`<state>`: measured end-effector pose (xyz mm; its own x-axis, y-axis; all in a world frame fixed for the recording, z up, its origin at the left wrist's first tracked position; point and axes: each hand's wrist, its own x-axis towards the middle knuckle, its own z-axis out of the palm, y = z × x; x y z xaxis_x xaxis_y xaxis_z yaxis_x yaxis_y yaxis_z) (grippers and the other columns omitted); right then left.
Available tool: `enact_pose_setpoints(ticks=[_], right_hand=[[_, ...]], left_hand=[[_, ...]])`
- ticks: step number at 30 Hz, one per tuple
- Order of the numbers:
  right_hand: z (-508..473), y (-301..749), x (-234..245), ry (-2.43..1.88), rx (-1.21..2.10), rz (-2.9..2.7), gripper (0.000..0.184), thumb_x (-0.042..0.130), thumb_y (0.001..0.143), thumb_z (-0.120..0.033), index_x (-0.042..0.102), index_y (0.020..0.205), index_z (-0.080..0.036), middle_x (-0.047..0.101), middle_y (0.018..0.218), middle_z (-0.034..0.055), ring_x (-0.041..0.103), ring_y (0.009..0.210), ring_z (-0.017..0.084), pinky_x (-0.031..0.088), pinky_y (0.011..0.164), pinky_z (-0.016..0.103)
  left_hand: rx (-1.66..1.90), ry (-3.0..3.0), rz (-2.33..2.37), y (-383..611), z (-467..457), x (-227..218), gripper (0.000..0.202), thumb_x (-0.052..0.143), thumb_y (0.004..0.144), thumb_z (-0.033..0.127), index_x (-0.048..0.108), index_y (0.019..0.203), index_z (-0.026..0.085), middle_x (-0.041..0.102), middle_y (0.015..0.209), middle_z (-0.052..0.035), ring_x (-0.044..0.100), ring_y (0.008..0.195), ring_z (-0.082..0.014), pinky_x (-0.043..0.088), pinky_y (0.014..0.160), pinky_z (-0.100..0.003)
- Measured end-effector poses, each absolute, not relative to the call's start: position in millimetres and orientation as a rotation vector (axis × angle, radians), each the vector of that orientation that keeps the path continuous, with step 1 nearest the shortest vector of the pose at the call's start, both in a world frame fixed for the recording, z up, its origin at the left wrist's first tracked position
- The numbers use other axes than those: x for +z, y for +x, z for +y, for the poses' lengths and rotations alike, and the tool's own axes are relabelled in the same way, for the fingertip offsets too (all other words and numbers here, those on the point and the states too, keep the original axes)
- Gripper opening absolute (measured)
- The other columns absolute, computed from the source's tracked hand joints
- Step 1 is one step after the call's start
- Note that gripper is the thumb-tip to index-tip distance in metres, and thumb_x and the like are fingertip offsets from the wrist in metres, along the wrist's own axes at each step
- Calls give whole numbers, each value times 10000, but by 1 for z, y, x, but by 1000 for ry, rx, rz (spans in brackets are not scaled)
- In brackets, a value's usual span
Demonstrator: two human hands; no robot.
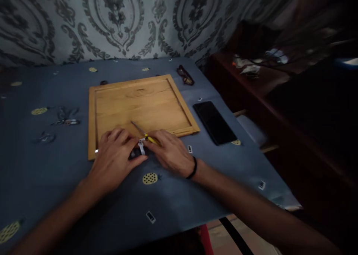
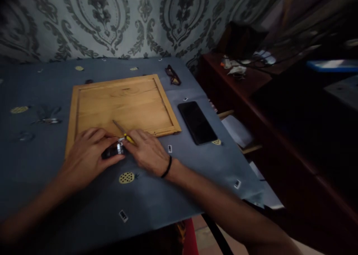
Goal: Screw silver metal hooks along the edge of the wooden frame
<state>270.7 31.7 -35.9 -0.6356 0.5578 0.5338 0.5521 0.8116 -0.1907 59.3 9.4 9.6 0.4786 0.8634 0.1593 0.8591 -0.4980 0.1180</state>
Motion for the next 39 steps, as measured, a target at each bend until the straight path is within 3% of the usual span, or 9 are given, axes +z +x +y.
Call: enact_pose_setpoints(ticks=[3,8,11,14,18,23,39], right_hand=[[35,278,-36,-796,147,-2238,367,470,940,-70,686,1211,-191,649,1150,120,636,1041,200,579,831,335],[41,287,-20,-942,338,-1909,302,612,938,-147,700,1209,-247,699,1077,68,695,983,191,597,845,366],[45,285,-1,-973,520,-1624,293,717,897,-226,668,1182,-269,730,1033,33,723,840,176,604,695,330],[51,278,24,-901,531,-1470,315,812,818,-233,647,1085,-257,731,961,12,698,708,149,540,548,277],[58,267,47,-845,392,-1562,220,803,839,-273,616,949,-240,664,793,-31,604,559,108,488,523,280],[60,254,35,-867,470,-1678,193,727,904,-314,560,967,-243,603,738,-56,598,547,99,467,503,264],[53,259,1,-954,569,-1775,163,645,963,-345,626,1082,-234,677,877,-7,706,689,124,538,563,251]], left_hand=[[293,2662,1573,61,9,13,352,771,866,443,751,1111,189,692,1045,-98,576,1078,-334,465,931,-518],[235,2603,1585,62,10,15,390,756,875,493,754,1069,155,681,1031,-97,564,1093,-326,445,952,-508],[255,2602,1571,61,10,14,389,751,879,493,749,1062,149,667,1017,-97,557,1103,-327,438,945,-498],[275,2609,1555,60,9,12,377,747,885,485,740,1059,151,663,1020,-96,558,1098,-320,435,937,-482],[281,2602,1567,60,9,12,383,761,873,483,751,1054,145,672,1040,-103,556,1109,-320,430,949,-483],[242,2586,1573,62,9,15,392,754,877,488,757,1054,138,679,1049,-121,552,1126,-334,432,939,-489],[256,2572,1596,63,9,13,390,762,874,482,750,1069,144,675,1056,-116,535,1125,-330,415,941,-470]])
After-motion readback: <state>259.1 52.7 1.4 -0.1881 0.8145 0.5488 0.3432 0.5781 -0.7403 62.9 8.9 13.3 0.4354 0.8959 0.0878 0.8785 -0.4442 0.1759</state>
